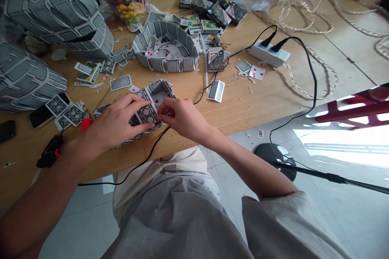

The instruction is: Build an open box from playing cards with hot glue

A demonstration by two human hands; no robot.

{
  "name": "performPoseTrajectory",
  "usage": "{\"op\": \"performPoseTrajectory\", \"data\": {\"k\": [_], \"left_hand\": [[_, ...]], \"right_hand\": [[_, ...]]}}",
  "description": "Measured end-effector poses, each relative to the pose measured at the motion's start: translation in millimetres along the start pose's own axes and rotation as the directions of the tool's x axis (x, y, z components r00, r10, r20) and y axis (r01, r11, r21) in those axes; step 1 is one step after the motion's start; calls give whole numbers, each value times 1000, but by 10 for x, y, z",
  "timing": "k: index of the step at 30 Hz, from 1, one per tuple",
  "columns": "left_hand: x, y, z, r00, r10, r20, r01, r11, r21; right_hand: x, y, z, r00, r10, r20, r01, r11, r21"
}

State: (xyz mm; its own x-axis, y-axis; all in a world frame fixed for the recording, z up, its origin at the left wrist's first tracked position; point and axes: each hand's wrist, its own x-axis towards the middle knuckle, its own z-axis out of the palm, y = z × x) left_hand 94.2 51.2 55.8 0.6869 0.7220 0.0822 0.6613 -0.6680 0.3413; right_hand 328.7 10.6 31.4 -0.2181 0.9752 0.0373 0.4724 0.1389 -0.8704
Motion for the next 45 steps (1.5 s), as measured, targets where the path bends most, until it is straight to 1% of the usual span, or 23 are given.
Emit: {"op": "performPoseTrajectory", "data": {"k": [5, 14, 19, 21, 22, 24, 26, 28, 31, 33, 36, 40, 45], "left_hand": [[-10, -18, 38, 1000, 7, -2, -7, 1000, 16], [-10, -39, 95, 1000, -12, 10, 12, 998, -58], [-53, -80, 157, 998, -59, 38, 63, 992, -106], [-70, -78, 175, 997, -71, 27, 74, 990, -120], [-80, -69, 182, 997, -72, 10, 73, 990, -122], [-104, -33, 195, 996, -60, -59, 53, 992, -115], [-141, 23, 214, 987, -24, -162, 8, 996, -94], [-190, 86, 245, 967, 20, -255, -36, 998, -58], [-269, 167, 312, 950, 52, -308, -58, 998, -10], [-302, 200, 355, 951, 34, -307, -40, 999, -14], [-309, 223, 381, 955, -47, -292, 23, 996, -84], [-282, 231, 341, 954, -162, -251, 121, 978, -169], [-266, 238, 320, 950, -215, -224, 178, 968, -177]], "right_hand": [[0, 7, 7, 1000, -9, 4, 9, 999, -33], [10, 12, 2, 1000, 5, 31, -2, 995, -99], [-3, -22, -3, 999, 1, 45, 6, 989, -144], [-8, -33, -4, 999, -7, 52, 15, 988, -151], [-9, -38, -5, 999, -9, 54, 17, 988, -154], [-13, -46, -6, 998, -11, 55, 20, 986, -163], [-16, -50, -5, 998, -10, 56, 20, 985, -174], [-21, -50, 0, 998, -11, 55, 21, 984, -178], [-30, -40, 15, 999, -24, 45, 31, 985, -171], [-34, -34, 24, 999, -30, 35, 36, 986, -164], [-38, -31, 29, 999, -21, 30, 25, 987, -157], [-48, -31, 30, 999, -20, 36, 26, 986, -167], [-72, -6, 64, 998, -56, 7, 56, 980, -191]]}}
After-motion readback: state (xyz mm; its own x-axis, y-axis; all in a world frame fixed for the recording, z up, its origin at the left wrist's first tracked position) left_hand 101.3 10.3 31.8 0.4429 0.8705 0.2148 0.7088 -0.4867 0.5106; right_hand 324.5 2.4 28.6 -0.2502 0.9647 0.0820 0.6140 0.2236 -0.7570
